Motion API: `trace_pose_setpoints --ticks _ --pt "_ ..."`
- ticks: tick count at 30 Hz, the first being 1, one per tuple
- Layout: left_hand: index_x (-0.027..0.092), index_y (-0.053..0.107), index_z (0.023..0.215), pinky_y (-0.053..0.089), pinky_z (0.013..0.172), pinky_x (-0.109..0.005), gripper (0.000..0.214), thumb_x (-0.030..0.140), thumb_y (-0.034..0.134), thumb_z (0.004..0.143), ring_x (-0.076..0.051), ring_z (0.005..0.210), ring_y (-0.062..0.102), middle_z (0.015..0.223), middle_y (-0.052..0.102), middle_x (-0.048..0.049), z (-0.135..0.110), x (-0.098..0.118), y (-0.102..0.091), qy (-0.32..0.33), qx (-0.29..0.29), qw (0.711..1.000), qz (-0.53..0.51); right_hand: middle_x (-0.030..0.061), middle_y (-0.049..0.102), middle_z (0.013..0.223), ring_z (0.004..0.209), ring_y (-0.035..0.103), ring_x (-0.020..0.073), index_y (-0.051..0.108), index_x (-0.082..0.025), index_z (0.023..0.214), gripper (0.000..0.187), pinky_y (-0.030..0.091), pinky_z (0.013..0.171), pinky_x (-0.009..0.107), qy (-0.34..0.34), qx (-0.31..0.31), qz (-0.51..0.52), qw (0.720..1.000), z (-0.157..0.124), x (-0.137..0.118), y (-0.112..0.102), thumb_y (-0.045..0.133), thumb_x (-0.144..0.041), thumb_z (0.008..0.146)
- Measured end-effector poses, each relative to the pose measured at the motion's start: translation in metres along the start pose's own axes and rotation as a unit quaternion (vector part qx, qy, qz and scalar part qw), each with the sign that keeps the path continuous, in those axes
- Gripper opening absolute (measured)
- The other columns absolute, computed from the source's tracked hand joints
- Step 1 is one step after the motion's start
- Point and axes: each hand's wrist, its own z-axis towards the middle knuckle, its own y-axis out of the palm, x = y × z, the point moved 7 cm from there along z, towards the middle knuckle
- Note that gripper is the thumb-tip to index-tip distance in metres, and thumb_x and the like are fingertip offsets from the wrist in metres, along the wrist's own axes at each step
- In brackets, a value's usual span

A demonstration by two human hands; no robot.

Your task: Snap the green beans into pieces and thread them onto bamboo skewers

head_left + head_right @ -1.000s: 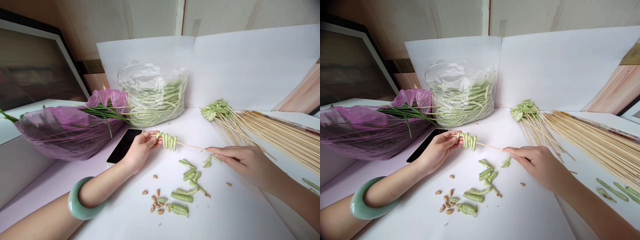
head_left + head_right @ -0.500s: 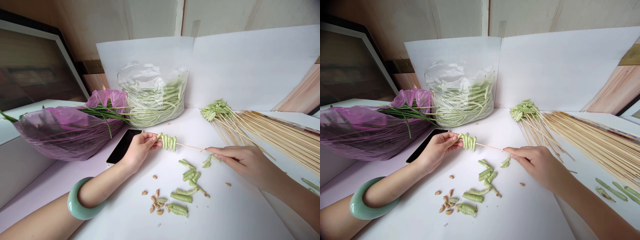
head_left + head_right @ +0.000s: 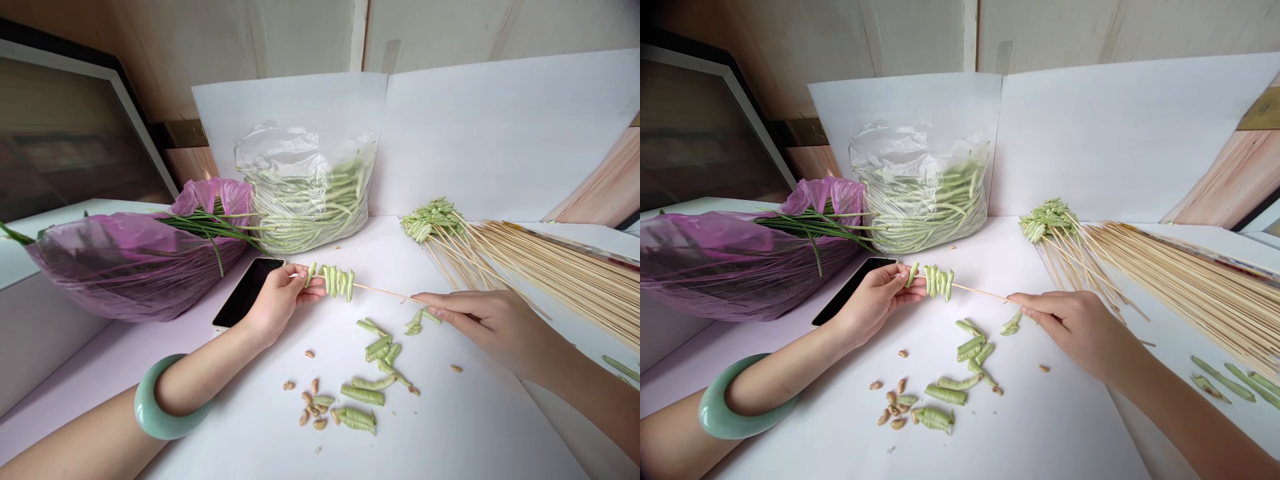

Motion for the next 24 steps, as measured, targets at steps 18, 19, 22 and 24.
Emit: trace_pose_setpoints --ticks 18,19,22,24 --pt "0.012 0.055 0.077 0.052 0.068 -0.027 0.009 0.015 0.054 0.085 -0.012 0.061 0.064 0.073 0.066 -0.0061 0.0015 0.0004 0.0007 0.029 -0.022 0.999 -0.008 -0.0003 0.075 0.072 0.067 0.07 0.0271 0.075 -0.031 0.099 0.031 0.053 0.05 0.034 -0.003 -0.002 0.011 1.0 -0.0005 -0.0018 0.0023 0.049 -0.041 0.085" --pt "0.012 0.055 0.077 0.052 0.068 -0.027 0.009 0.015 0.053 0.086 -0.012 0.061 0.064 0.073 0.066 -0.0061 0.0014 0.0005 0.0005 0.029 -0.021 0.999 -0.009 0.0 0.076 0.073 0.066 0.07 0.027 0.075 -0.031 0.099 0.031 0.053 0.051 0.034 -0.003 -0.003 0.011 1.0 -0.0004 -0.0018 0.0023 0.049 -0.04 0.085" --pt "0.012 0.055 0.076 0.052 0.068 -0.027 0.009 0.015 0.054 0.085 -0.012 0.061 0.064 0.072 0.066 -0.0063 0.001 0.001 0.0004 0.027 -0.019 0.999 -0.012 0.0007 0.077 0.08 0.066 0.07 0.0263 0.075 -0.03 0.101 0.031 0.055 0.054 0.035 -0.003 -0.006 0.015 1.0 -0.0001 -0.0019 0.0027 0.049 -0.04 0.085" --pt "0.013 0.055 0.076 0.052 0.068 -0.027 0.008 0.015 0.055 0.084 -0.012 0.061 0.064 0.072 0.066 -0.0061 0.0007 0.0013 0.0003 0.026 -0.018 0.999 -0.015 0.0007 0.077 0.086 0.068 0.071 0.0261 0.074 -0.03 0.101 0.031 0.056 0.056 0.035 0.0 -0.009 0.024 1.0 0.0 -0.0016 0.0035 0.049 -0.039 0.085"
